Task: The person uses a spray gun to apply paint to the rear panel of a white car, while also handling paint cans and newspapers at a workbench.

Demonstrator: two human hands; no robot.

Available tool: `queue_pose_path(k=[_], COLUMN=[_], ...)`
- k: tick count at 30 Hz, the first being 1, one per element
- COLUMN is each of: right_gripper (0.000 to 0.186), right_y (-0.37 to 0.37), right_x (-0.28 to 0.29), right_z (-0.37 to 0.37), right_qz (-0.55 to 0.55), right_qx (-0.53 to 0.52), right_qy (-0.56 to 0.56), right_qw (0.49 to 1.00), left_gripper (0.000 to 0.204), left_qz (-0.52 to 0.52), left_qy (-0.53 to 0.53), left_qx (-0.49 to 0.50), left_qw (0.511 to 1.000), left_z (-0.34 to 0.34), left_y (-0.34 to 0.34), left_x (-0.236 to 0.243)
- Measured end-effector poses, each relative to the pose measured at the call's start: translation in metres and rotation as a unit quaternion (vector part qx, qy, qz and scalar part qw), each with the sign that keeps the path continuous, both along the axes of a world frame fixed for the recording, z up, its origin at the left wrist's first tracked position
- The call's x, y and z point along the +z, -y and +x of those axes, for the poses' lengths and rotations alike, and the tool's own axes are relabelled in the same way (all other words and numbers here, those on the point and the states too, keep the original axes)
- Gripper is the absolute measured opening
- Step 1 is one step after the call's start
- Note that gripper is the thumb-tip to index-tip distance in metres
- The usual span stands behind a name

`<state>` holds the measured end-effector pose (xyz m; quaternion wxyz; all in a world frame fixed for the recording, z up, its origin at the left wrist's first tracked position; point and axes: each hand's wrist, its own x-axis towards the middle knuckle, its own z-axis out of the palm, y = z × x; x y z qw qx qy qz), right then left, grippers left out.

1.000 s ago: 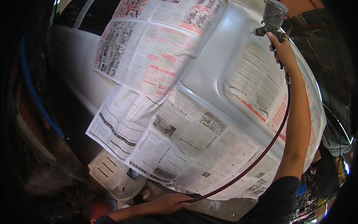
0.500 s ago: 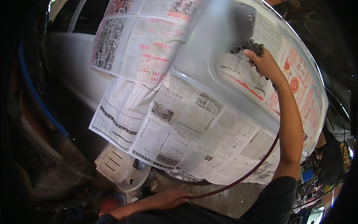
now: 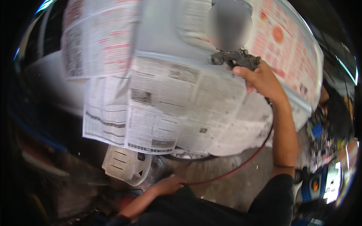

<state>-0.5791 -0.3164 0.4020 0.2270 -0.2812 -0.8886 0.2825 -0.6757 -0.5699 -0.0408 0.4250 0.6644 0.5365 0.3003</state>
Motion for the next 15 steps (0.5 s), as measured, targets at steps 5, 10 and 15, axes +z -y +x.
queue_pose_path(k=[5, 10, 15], right_gripper=[0.061, 0.056, 0.073], right_y=[0.048, 0.096, 0.12], right_x=[-0.121, -0.268, -0.386], right_z=[0.1, 0.18, 0.245], right_qz=[-0.161, -0.218, -0.223], right_qx=[-0.058, -0.136, -0.244], right_qy=[-0.221, -0.285, -0.296], right_qw=[0.96, 0.923, 0.896], left_gripper=[0.029, 0.037, 0.064], left_qz=[-0.114, -0.15, -0.07], left_qy=[-0.119, -0.122, 0.177], left_qx=[-0.055, -0.047, 0.026], left_qw=[0.985, 0.98, 0.981], left_z=[-0.033, 0.002, 0.143], left_y=[0.0, -0.017, -0.1], left_x=[-0.108, -0.111, 0.025])
